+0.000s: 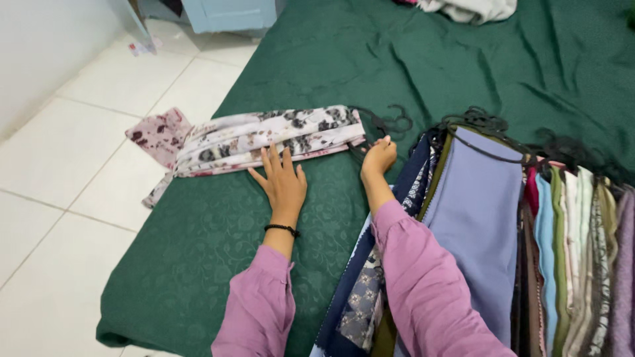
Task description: The person removes several garments from a wall-mounted hanger rack, places them on a bed, and then hangs them back on the rack one by one. The person also folds some of the garments on the bed before rehanging them.
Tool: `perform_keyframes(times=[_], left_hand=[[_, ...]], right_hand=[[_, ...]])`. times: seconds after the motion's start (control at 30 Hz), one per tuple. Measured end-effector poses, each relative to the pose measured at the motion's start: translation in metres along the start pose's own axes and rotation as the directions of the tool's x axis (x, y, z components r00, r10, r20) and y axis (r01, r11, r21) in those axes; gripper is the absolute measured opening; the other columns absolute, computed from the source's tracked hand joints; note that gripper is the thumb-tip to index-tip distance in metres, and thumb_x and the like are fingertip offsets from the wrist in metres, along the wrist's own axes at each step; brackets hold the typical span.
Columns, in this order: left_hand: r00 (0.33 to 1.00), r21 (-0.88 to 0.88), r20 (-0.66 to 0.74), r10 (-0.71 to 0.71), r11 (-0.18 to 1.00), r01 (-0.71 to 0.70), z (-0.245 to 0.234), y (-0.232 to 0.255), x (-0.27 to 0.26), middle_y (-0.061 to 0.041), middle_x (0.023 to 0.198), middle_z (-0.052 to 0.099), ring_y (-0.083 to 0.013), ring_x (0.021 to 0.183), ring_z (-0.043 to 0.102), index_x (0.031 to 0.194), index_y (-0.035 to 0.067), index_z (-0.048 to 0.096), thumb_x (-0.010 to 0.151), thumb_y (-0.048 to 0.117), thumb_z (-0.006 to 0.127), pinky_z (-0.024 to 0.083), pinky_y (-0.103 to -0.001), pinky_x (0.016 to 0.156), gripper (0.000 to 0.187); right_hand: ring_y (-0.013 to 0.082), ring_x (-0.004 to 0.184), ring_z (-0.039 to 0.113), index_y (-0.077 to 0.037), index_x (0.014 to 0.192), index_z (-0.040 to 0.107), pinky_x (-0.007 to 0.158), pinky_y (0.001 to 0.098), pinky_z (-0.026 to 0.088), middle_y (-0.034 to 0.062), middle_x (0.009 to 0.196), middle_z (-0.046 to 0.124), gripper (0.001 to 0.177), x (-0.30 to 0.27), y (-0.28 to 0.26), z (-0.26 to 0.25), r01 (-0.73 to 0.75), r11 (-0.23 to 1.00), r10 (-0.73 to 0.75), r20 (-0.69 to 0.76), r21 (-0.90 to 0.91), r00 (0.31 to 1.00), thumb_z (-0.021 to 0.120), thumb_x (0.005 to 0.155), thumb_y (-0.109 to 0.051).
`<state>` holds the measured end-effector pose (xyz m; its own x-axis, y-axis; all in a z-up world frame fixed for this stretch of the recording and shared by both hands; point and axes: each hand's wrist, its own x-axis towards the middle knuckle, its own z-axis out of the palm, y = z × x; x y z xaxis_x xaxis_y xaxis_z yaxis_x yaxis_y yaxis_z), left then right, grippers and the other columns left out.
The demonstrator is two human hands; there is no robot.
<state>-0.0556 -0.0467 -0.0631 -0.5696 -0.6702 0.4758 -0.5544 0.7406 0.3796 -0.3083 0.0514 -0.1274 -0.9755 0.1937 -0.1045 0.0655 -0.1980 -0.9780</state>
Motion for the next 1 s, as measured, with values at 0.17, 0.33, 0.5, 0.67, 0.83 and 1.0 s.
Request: perform_keyframes(times=[0.17, 0.33, 0.5, 0.67, 0.83, 1.0], left_hand=[[1.000, -0.021, 0.014, 0.004, 1.000, -0.004, 0.001, -0.001, 0.000, -0.019, 0.157, 0.040, -0.0401, 0.151, 0.027, 0.137, 0.007, 0.059, 0.093, 0.028, 0.064, 0.010, -0.078, 0.113, 0.050], [0.998, -0.054, -0.052, 0.032, 0.998, -0.035, -0.005, -0.001, -0.001, -0.019, 0.155, 0.043, -0.0406, 0.150, 0.029, 0.135, 0.008, 0.062, 0.089, 0.025, 0.064, 0.010, -0.078, 0.113, 0.048], [0.989, -0.052, -0.128, 0.069, 0.996, -0.076, 0.003, -0.005, -0.009, -0.018, 0.155, 0.047, -0.0393, 0.149, 0.035, 0.133, 0.006, 0.064, 0.091, 0.020, 0.064, 0.011, -0.075, 0.116, 0.044], [0.973, -0.083, -0.211, 0.089, 0.991, -0.108, 0.013, -0.012, -0.011, -0.018, 0.148, 0.056, -0.0366, 0.144, 0.044, 0.126, 0.005, 0.068, 0.089, 0.015, 0.062, 0.013, -0.074, 0.117, 0.039], [0.956, -0.065, -0.270, 0.112, 0.989, -0.134, 0.023, -0.017, -0.010, -0.018, 0.142, 0.062, -0.0351, 0.140, 0.050, 0.122, 0.005, 0.070, 0.088, 0.015, 0.063, 0.015, -0.073, 0.117, 0.036], [0.957, -0.002, -0.237, 0.166, 0.985, -0.171, 0.025, -0.020, -0.016, -0.014, 0.143, 0.060, -0.0315, 0.141, 0.051, 0.122, 0.007, 0.072, 0.091, 0.016, 0.064, 0.017, -0.071, 0.120, 0.033]], right_hand=[[0.0394, 0.113, 0.056, 0.004, 0.122, 0.055, 0.100, 0.0516, 0.044, 0.0241, 0.116, 0.059, 0.039, -0.012, -0.012, -0.012, 0.542, 0.672, -0.596, 0.066, -0.505, 0.801, 0.061, 0.099, -0.027], [0.0456, 0.140, 0.038, 0.003, 0.141, 0.049, 0.113, 0.0610, 0.032, 0.0241, 0.139, 0.052, 0.061, -0.065, -0.062, -0.036, 0.773, 0.252, -0.734, 0.405, -0.583, 0.545, 0.069, 0.094, -0.031], [0.0434, 0.146, 0.030, -0.004, 0.126, 0.061, 0.112, 0.0697, 0.023, 0.0168, 0.139, 0.053, 0.051, -0.100, -0.087, -0.050, 0.769, 0.004, -0.202, 0.752, -0.640, 0.627, 0.071, 0.092, -0.041], [0.0443, 0.137, 0.039, -0.003, 0.127, 0.065, 0.110, 0.0662, 0.027, 0.0204, 0.134, 0.057, 0.053, -0.092, -0.109, -0.063, 0.845, 0.127, -0.367, 0.767, -0.519, 0.527, 0.075, 0.087, -0.036], [0.0372, 0.126, 0.054, -0.005, 0.118, 0.069, 0.106, 0.0544, 0.040, 0.0165, 0.124, 0.065, 0.043, -0.056, -0.161, -0.109, 0.868, 0.163, -0.333, 0.801, -0.470, 0.497, 0.074, 0.087, -0.034], [0.0398, 0.112, 0.060, -0.004, 0.115, 0.070, 0.098, 0.0480, 0.048, 0.0205, 0.114, 0.066, 0.040, -0.014, -0.211, -0.183, 0.819, 0.153, -0.266, 0.775, -0.553, 0.573, 0.075, 0.088, -0.033]])
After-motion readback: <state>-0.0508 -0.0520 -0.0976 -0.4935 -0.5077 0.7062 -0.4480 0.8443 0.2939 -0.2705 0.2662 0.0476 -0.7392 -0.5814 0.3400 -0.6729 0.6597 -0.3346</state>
